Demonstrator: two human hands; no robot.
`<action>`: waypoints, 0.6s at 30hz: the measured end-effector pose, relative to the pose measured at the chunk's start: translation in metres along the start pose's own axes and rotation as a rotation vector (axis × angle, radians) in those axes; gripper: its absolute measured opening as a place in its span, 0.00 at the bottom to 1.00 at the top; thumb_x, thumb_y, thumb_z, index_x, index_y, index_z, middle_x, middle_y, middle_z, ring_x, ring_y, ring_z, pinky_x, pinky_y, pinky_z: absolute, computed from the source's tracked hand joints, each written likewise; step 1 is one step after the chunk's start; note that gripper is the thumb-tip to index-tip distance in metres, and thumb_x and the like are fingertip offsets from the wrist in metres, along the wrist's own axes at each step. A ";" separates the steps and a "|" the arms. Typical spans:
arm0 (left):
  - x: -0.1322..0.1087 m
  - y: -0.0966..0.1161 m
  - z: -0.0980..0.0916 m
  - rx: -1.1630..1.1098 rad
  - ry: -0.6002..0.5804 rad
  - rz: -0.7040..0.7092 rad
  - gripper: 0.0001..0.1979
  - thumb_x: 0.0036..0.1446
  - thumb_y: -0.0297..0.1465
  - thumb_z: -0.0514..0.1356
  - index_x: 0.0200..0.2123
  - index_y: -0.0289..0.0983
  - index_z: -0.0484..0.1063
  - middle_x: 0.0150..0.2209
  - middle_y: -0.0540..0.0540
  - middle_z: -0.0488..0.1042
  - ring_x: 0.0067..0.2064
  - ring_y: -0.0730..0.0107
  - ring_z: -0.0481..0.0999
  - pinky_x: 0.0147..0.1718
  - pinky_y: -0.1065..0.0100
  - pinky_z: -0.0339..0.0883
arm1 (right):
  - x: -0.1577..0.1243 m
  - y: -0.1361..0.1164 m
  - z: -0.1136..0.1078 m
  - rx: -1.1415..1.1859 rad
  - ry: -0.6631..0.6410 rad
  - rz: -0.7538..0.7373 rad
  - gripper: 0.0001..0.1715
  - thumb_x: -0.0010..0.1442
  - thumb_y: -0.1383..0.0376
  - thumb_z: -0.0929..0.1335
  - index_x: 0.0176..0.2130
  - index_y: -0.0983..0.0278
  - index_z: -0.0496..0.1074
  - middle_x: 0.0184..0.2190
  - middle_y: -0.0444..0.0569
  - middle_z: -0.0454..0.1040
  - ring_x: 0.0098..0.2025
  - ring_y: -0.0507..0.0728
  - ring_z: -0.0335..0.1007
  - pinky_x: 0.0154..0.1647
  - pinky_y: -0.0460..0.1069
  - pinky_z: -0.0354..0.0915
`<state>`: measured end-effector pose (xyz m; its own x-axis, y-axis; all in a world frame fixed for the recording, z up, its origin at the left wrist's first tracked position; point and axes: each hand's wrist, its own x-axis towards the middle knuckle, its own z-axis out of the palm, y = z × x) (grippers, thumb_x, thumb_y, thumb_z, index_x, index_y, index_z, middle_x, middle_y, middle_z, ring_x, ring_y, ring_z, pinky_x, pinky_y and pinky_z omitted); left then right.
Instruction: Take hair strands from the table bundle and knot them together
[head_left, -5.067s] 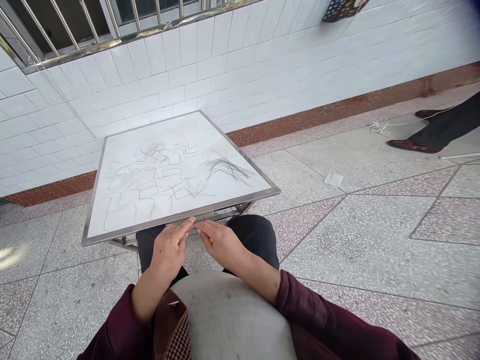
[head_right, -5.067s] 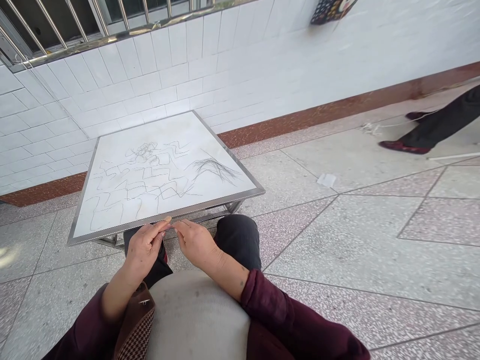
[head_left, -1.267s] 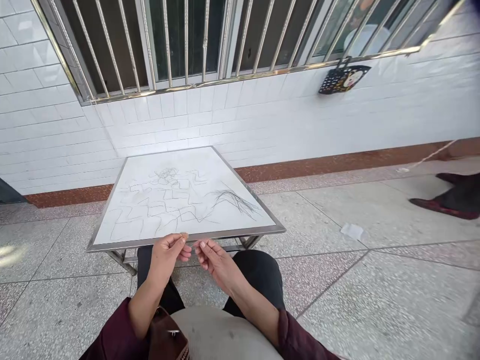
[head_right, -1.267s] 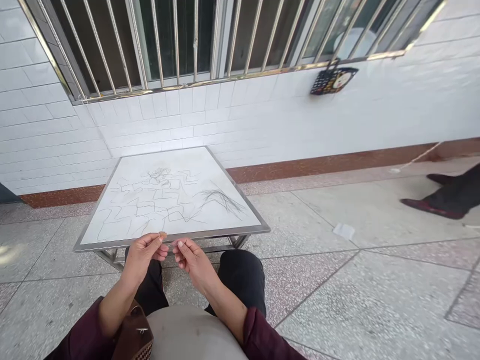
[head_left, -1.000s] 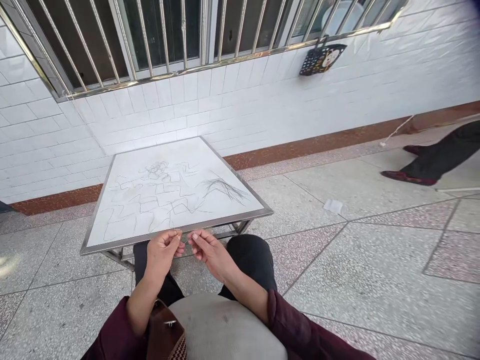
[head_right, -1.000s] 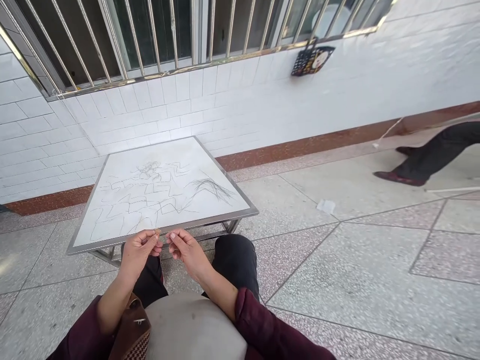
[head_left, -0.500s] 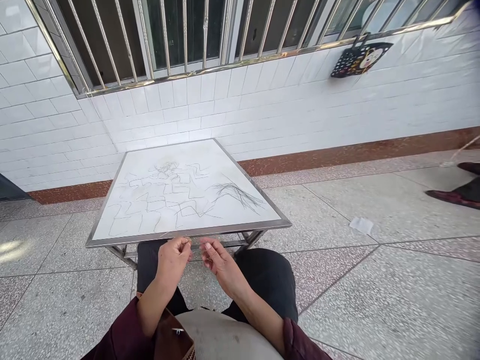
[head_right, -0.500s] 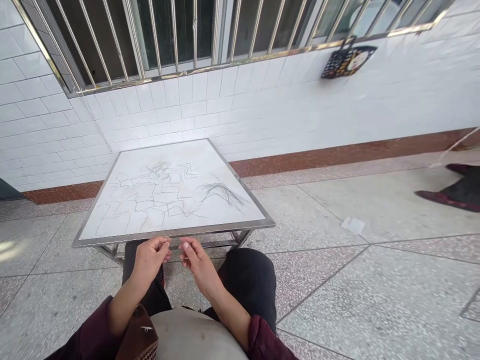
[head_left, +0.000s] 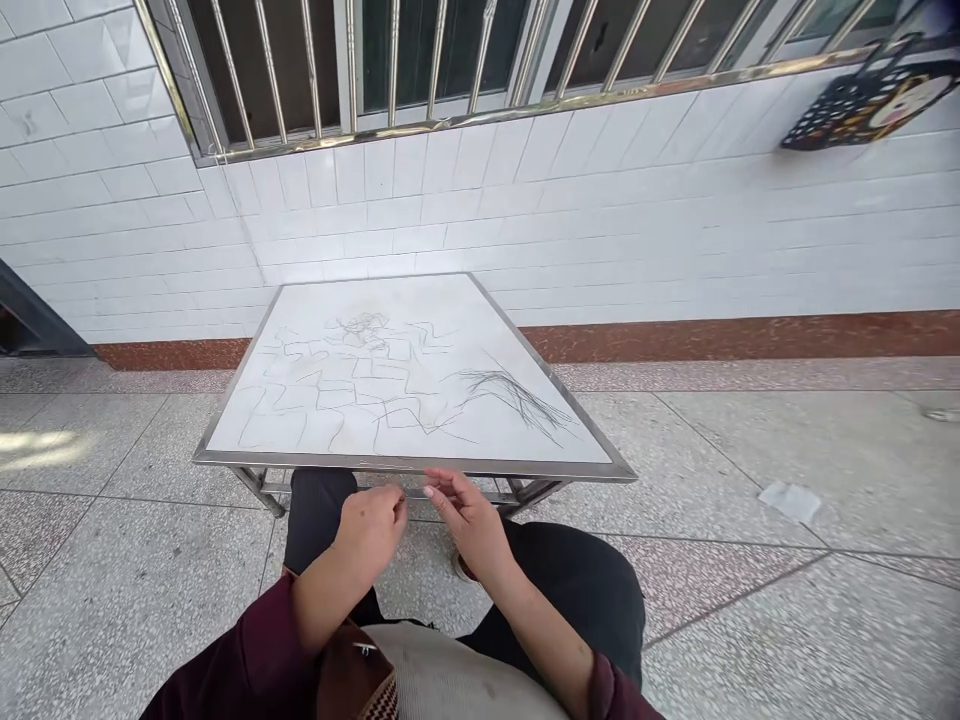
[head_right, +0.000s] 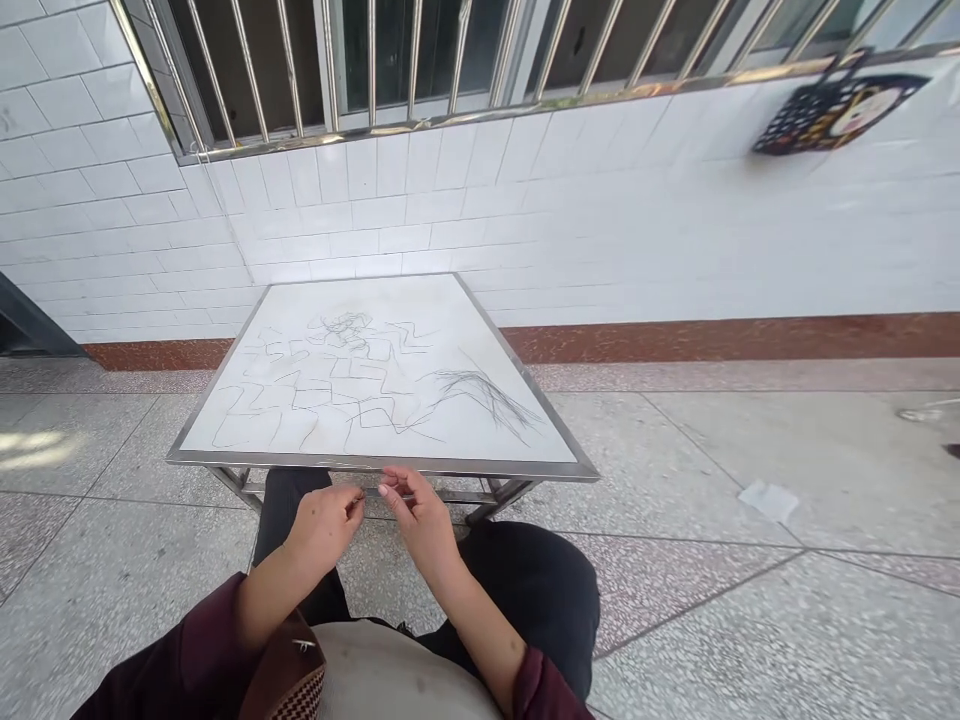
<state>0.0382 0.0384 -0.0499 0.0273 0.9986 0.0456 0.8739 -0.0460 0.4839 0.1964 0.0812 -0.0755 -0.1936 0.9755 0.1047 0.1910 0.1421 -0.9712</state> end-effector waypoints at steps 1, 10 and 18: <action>-0.001 -0.001 0.003 0.002 -0.011 0.009 0.11 0.60 0.26 0.53 0.33 0.38 0.76 0.31 0.44 0.78 0.34 0.63 0.76 0.34 0.68 0.62 | 0.003 0.000 0.001 -0.010 -0.008 0.008 0.21 0.57 0.48 0.69 0.43 0.59 0.74 0.39 0.52 0.77 0.42 0.62 0.73 0.42 0.56 0.68; -0.007 -0.015 0.021 0.016 -0.043 0.090 0.09 0.61 0.26 0.54 0.35 0.37 0.75 0.34 0.43 0.79 0.37 0.61 0.78 0.38 0.66 0.67 | 0.011 0.007 0.008 0.061 -0.152 0.087 0.20 0.54 0.46 0.69 0.36 0.58 0.75 0.29 0.48 0.75 0.28 0.58 0.68 0.27 0.52 0.64; -0.017 -0.014 0.012 -0.120 -0.019 0.162 0.12 0.62 0.27 0.52 0.43 0.36 0.75 0.38 0.42 0.79 0.41 0.60 0.78 0.42 0.64 0.68 | 0.009 0.013 0.011 0.154 -0.145 0.139 0.26 0.49 0.43 0.72 0.38 0.58 0.75 0.31 0.51 0.75 0.28 0.60 0.70 0.24 0.53 0.65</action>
<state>0.0314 0.0227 -0.0676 0.1731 0.9781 0.1156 0.7932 -0.2080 0.5723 0.1866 0.0898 -0.0897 -0.3138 0.9480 -0.0532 0.0789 -0.0298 -0.9964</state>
